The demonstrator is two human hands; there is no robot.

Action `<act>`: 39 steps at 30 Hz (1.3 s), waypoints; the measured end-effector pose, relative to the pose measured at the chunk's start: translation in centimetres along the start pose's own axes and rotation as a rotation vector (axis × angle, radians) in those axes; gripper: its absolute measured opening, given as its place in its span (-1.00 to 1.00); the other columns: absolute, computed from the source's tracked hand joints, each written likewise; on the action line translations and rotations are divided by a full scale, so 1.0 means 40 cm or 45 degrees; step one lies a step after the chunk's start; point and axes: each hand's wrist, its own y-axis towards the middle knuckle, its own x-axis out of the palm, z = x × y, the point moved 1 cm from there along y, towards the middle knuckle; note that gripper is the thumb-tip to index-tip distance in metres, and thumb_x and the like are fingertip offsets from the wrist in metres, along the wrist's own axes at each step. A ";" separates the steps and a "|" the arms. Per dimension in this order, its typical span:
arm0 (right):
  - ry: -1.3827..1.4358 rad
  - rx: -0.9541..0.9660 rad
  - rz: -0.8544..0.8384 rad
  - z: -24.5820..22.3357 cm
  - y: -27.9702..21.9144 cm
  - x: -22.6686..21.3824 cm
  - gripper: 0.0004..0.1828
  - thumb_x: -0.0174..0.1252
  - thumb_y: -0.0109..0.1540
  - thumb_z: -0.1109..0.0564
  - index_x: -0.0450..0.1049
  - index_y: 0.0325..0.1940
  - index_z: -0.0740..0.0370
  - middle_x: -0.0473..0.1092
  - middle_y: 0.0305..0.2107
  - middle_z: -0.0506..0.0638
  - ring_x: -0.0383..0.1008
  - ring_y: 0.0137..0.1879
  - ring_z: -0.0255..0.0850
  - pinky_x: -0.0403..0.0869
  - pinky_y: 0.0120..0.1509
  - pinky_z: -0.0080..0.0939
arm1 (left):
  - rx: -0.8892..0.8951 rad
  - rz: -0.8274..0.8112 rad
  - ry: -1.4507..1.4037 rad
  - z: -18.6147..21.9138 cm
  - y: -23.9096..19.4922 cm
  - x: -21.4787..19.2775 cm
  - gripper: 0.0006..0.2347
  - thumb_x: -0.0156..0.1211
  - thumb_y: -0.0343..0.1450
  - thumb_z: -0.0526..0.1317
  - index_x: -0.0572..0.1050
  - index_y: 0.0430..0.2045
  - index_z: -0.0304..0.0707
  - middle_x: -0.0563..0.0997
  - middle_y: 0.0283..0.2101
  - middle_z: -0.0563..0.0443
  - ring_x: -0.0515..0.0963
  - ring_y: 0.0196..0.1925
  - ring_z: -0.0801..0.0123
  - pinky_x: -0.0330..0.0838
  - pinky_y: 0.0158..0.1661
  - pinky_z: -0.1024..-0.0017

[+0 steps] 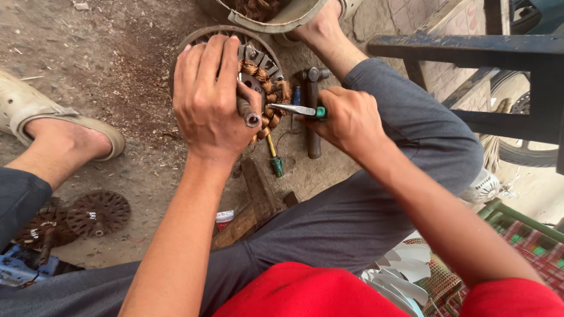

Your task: The person uses pliers to pull and cut copper wire coils from a motor stator, placing the removed wire into a nearby bucket. The person occasionally uses a hammer to tap the stator to loosen the coils.

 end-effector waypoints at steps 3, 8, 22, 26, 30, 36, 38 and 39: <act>0.096 -0.209 -0.096 0.020 0.042 -0.039 -0.76 0.40 0.09 0.11 0.48 -0.45 0.28 0.47 -0.51 0.12 0.51 -0.43 0.05 0.48 -0.27 0.03 | 0.002 0.002 -0.035 0.013 0.009 -0.017 -0.63 0.09 0.36 -0.33 0.57 0.04 -0.57 0.61 0.06 -0.37 0.59 0.13 -0.13 0.39 0.31 -0.05; 0.118 -0.065 -0.775 0.026 0.129 -0.076 -0.73 0.42 -0.03 0.06 0.58 -0.41 0.29 0.49 -0.60 0.23 0.56 -0.43 0.10 0.53 -0.19 0.04 | -0.014 -0.028 -0.041 0.015 0.011 -0.020 -0.64 0.15 0.43 -0.29 0.56 0.07 -0.56 0.60 0.10 -0.37 0.58 0.18 -0.13 0.38 0.32 -0.05; 0.240 -0.102 -1.473 0.055 0.242 -0.031 -0.75 0.40 -0.09 0.08 0.63 -0.40 0.23 0.57 -0.55 0.10 0.60 -0.36 -0.08 0.53 -0.19 -0.05 | -0.069 -0.149 0.008 0.026 0.030 -0.032 -0.61 0.16 0.34 -0.32 0.56 0.08 -0.50 0.60 0.09 -0.30 0.57 0.17 -0.07 0.38 0.32 -0.07; 0.294 -0.094 -1.452 0.050 0.221 -0.030 -0.73 0.41 -0.07 0.07 0.59 -0.44 0.32 0.57 -0.55 0.10 0.61 -0.38 -0.08 0.55 -0.22 -0.03 | 0.027 -0.119 0.005 0.030 0.057 -0.048 -0.61 0.18 0.32 -0.34 0.55 0.05 -0.54 0.58 0.08 -0.34 0.57 0.14 -0.07 0.38 0.32 -0.05; 0.448 -0.122 -1.254 0.009 0.163 -0.007 -0.67 0.46 -0.10 0.05 0.57 -0.46 0.35 0.52 -0.58 0.12 0.57 -0.42 -0.08 0.53 -0.25 -0.01 | 0.204 -0.242 -0.128 -0.007 0.091 -0.105 -0.59 0.19 0.28 -0.37 0.54 0.04 -0.60 0.59 0.08 -0.35 0.55 0.15 -0.10 0.37 0.34 0.01; 0.821 0.074 -1.334 -0.030 0.124 0.046 -0.78 0.31 -0.08 0.10 0.60 -0.40 0.22 0.52 -0.64 0.01 0.55 -0.50 -0.17 0.55 -0.33 -0.08 | 0.382 -0.364 -0.107 -0.035 0.144 -0.135 -0.59 0.22 0.23 -0.38 0.56 -0.03 -0.61 0.59 0.03 -0.34 0.55 0.11 -0.05 0.37 0.29 0.08; 0.825 -0.038 -1.288 -0.029 0.136 0.056 -0.75 0.39 -0.09 0.11 0.57 -0.45 0.30 0.48 -0.64 0.04 0.51 -0.50 -0.17 0.51 -0.33 -0.08 | 0.370 -0.432 -0.140 -0.040 0.160 -0.139 -0.57 0.28 0.21 -0.31 0.57 -0.04 -0.62 0.59 0.02 -0.34 0.55 0.10 -0.07 0.37 0.26 0.06; 0.824 -0.098 -1.263 -0.030 0.143 0.061 -0.72 0.43 -0.09 0.11 0.55 -0.47 0.34 0.46 -0.64 0.05 0.49 -0.50 -0.16 0.48 -0.33 -0.07 | 0.364 -0.462 -0.154 -0.049 0.166 -0.139 -0.55 0.31 0.21 -0.28 0.57 -0.05 -0.63 0.59 0.02 -0.34 0.55 0.10 -0.08 0.37 0.24 0.05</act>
